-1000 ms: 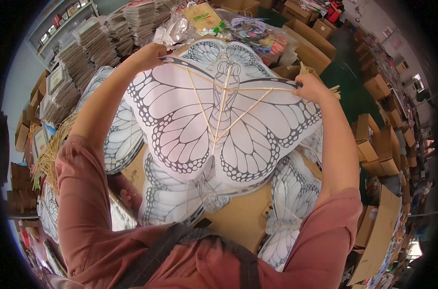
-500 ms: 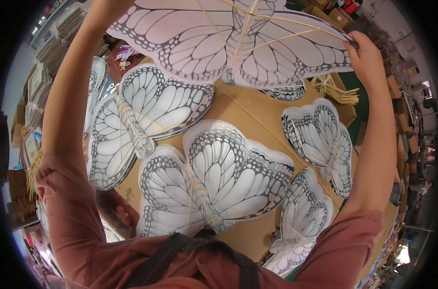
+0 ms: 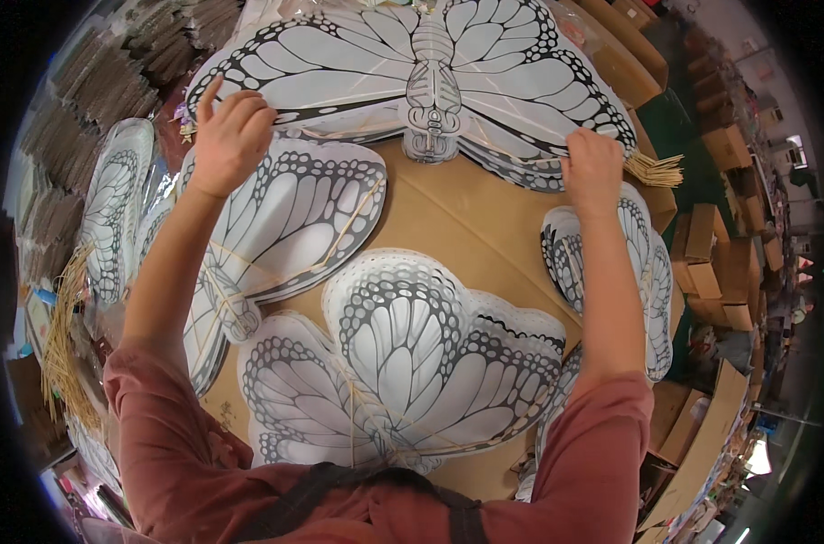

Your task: The person puts bundles of wooden stick frames into a cardboard box, spreads butterfly-patterned paper onto a mat, coats a wooden stick frame with glue, and presses it onto the paper to assemble a butterfly kite.

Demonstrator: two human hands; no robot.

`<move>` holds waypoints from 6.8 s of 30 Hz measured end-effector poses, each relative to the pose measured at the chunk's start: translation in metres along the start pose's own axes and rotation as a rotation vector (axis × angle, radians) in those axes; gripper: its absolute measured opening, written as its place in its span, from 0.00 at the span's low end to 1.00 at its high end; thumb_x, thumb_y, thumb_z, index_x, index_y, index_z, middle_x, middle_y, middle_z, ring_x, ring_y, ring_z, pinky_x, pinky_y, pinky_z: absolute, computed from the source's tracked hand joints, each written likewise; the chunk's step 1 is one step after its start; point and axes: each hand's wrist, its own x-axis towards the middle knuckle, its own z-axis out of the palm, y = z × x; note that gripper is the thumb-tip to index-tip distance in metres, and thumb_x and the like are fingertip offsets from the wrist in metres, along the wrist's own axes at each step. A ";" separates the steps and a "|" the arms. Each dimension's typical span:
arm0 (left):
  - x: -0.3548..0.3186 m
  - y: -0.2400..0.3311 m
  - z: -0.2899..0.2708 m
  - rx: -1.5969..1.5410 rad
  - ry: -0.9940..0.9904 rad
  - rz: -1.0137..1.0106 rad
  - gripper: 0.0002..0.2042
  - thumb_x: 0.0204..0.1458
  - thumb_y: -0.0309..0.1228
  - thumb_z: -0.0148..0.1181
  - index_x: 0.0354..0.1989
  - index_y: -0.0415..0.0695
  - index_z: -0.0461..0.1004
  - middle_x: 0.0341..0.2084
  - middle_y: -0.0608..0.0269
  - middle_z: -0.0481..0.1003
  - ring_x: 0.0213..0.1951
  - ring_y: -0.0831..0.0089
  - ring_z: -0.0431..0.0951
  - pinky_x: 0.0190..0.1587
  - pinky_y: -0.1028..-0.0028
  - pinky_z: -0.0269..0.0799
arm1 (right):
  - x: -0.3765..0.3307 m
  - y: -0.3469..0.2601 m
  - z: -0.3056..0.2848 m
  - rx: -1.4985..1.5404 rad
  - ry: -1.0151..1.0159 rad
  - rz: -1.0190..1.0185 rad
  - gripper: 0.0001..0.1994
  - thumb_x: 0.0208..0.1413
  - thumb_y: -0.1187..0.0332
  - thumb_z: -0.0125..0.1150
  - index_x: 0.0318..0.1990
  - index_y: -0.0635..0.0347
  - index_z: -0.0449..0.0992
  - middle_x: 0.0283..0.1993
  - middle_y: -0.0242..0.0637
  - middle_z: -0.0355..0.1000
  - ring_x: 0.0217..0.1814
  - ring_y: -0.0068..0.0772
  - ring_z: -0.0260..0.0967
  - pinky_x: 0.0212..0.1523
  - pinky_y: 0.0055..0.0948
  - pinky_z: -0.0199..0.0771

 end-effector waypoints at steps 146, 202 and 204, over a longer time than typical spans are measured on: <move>-0.526 0.366 -0.745 0.042 -0.275 -2.360 0.15 0.44 0.28 0.59 0.42 0.42 0.71 0.35 0.51 0.72 0.40 0.57 0.73 0.41 0.68 0.69 | -0.069 -1.090 -0.183 1.067 -0.802 -0.732 0.17 0.35 0.61 0.68 0.30 0.61 0.70 0.38 0.43 0.65 0.39 0.43 0.67 0.38 0.36 0.68; -0.680 0.307 -0.711 0.537 -0.326 -2.042 0.34 0.47 0.53 0.49 0.63 0.56 0.51 0.63 0.47 0.43 0.64 0.51 0.40 0.62 0.48 0.32 | -0.218 -0.964 -0.256 0.861 -0.555 -1.169 0.05 0.44 0.68 0.57 0.25 0.58 0.69 0.36 0.38 0.65 0.44 0.39 0.63 0.44 0.37 0.61; -0.678 0.303 -0.722 0.435 -0.515 -1.953 0.32 0.47 0.53 0.49 0.62 0.58 0.53 0.63 0.48 0.44 0.64 0.50 0.41 0.62 0.48 0.32 | -0.242 -0.944 -0.270 0.861 -0.582 -1.162 0.06 0.44 0.66 0.57 0.25 0.58 0.70 0.36 0.38 0.65 0.44 0.39 0.63 0.44 0.37 0.61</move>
